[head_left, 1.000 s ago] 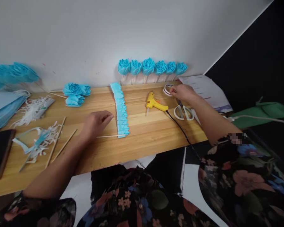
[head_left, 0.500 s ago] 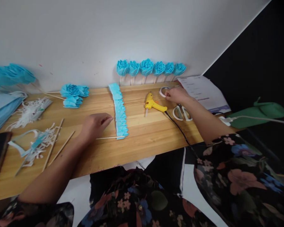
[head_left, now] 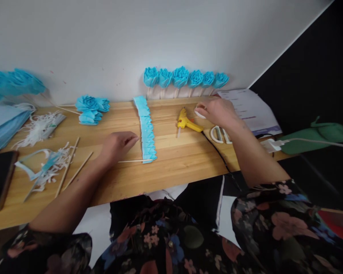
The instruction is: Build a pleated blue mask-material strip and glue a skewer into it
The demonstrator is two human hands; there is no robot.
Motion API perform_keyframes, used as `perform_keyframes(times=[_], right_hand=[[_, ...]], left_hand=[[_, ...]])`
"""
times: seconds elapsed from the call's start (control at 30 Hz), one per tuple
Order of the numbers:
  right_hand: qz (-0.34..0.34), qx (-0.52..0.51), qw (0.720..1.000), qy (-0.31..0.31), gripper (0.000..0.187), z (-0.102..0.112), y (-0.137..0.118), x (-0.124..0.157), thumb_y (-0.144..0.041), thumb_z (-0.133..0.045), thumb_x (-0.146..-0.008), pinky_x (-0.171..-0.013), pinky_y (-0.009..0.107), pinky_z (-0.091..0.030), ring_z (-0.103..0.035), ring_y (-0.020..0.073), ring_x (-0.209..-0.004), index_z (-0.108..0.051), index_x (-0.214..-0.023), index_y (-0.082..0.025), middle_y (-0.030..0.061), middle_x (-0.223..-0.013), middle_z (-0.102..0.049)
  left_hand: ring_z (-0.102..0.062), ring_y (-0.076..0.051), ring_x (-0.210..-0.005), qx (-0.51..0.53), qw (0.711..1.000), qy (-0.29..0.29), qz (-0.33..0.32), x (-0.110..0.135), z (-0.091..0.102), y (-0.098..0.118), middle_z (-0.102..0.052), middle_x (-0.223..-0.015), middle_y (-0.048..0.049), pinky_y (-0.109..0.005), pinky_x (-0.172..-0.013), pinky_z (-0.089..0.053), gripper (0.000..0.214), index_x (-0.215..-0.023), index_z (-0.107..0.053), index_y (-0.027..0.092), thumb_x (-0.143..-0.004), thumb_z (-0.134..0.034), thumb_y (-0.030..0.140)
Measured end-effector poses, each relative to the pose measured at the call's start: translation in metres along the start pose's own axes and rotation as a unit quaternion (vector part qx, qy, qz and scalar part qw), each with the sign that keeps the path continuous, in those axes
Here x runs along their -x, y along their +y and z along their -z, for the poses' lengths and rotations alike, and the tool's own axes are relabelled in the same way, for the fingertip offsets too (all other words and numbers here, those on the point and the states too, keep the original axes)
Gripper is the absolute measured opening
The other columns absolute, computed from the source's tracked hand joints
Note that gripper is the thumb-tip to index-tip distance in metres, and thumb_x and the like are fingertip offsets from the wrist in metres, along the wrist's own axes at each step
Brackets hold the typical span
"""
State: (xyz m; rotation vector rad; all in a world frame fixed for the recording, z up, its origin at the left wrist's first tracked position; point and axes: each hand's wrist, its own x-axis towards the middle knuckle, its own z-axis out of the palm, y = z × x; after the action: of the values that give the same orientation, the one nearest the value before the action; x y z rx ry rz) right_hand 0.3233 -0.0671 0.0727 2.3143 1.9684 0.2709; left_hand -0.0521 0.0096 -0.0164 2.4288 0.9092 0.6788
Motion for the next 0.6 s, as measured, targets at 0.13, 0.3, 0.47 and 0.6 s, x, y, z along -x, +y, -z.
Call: perform_keyframes(times=[0.13,0.3,0.47,0.6], right_hand=[[0.053,-0.112,0.992,-0.006,0.038,0.015,-0.055,0.012,-0.041,-0.050,-0.107,-0.074,0.035,-0.041,-0.073,0.0305,-0.103,-0.077,-0.127,-0.022,0.0119,-0.116,-0.082],[0.113,-0.108,0.987,-0.025,0.039,0.002,-0.110,0.006,-0.037,-0.046,-0.109,-0.070,0.035,-0.036,-0.073,0.0306,-0.096,-0.079,-0.115,-0.019,0.0139,-0.113,-0.082],[0.134,-0.089,0.987,-0.011,0.042,-0.011,-0.131,-0.011,-0.034,-0.040,-0.110,-0.067,0.035,-0.031,-0.072,0.0301,-0.097,-0.079,-0.112,-0.017,0.0145,-0.113,-0.081],[0.113,-0.100,0.989,0.002,0.041,-0.027,-0.133,-0.013,-0.030,-0.039,-0.109,-0.069,0.035,-0.034,-0.072,0.0311,-0.105,-0.078,-0.113,-0.018,0.0140,-0.116,-0.080]], left_hand=[[-0.062,-0.017,-0.070,0.000,1.000,0.003,0.009,-0.002,-0.001,-0.001,-0.074,-0.077,-0.0051,-0.028,-0.066,-0.040,0.035,-0.081,-0.071,0.019,-0.099,-0.056,0.044],[-0.053,-0.015,-0.063,-0.005,1.000,0.020,0.018,-0.005,0.003,-0.002,-0.066,-0.068,-0.0024,-0.028,-0.062,-0.033,0.035,-0.076,-0.068,0.017,-0.098,-0.056,0.041],[-0.049,-0.014,-0.060,-0.004,0.999,0.024,0.022,-0.005,0.005,-0.001,-0.061,-0.065,-0.0018,-0.029,-0.061,-0.030,0.037,-0.072,-0.065,0.017,-0.098,-0.055,0.041],[-0.054,-0.015,-0.064,-0.008,0.999,0.021,0.027,-0.006,0.005,-0.001,-0.068,-0.071,-0.0036,-0.029,-0.062,-0.032,0.033,-0.077,-0.069,0.017,-0.098,-0.055,0.038]])
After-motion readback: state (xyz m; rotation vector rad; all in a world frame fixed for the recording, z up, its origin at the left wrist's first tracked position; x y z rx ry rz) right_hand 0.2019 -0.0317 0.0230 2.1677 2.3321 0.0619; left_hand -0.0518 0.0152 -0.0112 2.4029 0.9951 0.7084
